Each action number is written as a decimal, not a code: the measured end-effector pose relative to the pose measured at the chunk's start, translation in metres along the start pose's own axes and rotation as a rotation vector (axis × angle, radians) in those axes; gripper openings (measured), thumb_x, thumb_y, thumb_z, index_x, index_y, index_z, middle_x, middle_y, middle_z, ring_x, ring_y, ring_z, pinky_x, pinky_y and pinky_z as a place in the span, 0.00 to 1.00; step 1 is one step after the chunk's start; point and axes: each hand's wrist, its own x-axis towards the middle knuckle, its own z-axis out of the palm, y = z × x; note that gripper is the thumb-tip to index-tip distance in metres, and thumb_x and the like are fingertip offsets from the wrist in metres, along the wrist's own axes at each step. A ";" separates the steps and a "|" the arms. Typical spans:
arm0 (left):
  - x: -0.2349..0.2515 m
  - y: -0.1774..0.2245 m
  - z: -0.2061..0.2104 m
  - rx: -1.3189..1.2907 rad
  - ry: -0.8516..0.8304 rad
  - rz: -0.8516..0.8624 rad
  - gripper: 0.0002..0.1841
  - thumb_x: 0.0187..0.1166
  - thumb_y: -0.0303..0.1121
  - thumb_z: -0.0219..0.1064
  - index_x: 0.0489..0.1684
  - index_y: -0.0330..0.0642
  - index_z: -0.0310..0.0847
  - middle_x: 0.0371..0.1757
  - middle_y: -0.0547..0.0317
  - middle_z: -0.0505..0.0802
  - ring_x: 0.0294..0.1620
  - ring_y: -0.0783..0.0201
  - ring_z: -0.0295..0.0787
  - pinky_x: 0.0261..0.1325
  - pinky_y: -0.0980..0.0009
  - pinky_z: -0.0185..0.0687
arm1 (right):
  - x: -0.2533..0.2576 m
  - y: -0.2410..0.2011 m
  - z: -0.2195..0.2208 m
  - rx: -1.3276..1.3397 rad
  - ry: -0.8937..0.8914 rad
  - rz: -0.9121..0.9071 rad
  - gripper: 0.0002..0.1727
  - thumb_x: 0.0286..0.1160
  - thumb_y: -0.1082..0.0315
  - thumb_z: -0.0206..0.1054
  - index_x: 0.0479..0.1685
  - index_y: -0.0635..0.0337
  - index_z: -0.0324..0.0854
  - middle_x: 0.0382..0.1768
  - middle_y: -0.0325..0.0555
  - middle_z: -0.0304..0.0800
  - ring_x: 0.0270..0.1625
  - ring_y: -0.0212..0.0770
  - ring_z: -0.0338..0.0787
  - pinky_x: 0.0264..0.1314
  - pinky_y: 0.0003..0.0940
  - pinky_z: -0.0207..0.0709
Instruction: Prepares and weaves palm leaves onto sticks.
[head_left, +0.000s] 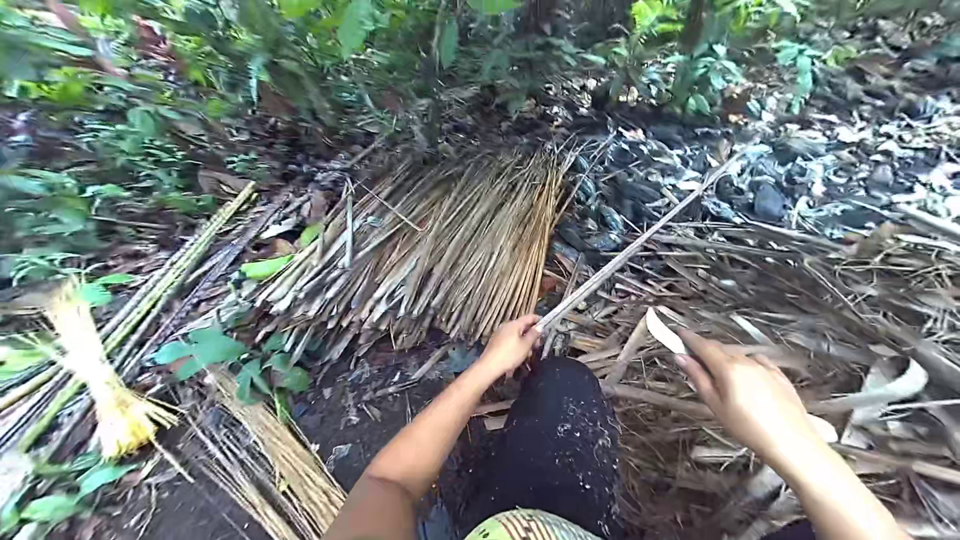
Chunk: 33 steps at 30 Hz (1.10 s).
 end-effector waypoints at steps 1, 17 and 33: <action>-0.004 0.017 -0.007 0.046 0.001 0.045 0.22 0.94 0.37 0.48 0.80 0.40 0.74 0.56 0.45 0.91 0.48 0.57 0.91 0.57 0.58 0.85 | 0.000 -0.005 0.001 0.010 0.011 -0.021 0.25 0.87 0.57 0.56 0.74 0.62 0.81 0.50 0.64 0.94 0.47 0.69 0.94 0.51 0.74 0.76; -0.058 0.094 0.023 0.262 0.280 0.467 0.16 0.89 0.30 0.56 0.65 0.39 0.88 0.59 0.48 0.94 0.55 0.52 0.94 0.61 0.50 0.86 | -0.012 -0.029 -0.002 -0.077 0.162 -0.170 0.26 0.87 0.55 0.52 0.67 0.63 0.86 0.38 0.59 0.94 0.36 0.61 0.94 0.40 0.62 0.81; -0.056 0.092 0.029 0.519 0.426 0.641 0.15 0.86 0.27 0.58 0.62 0.37 0.88 0.50 0.45 0.96 0.44 0.47 0.96 0.45 0.46 0.88 | -0.015 -0.029 -0.013 -0.101 0.101 -0.031 0.20 0.84 0.60 0.63 0.67 0.63 0.84 0.34 0.54 0.92 0.32 0.56 0.92 0.36 0.54 0.80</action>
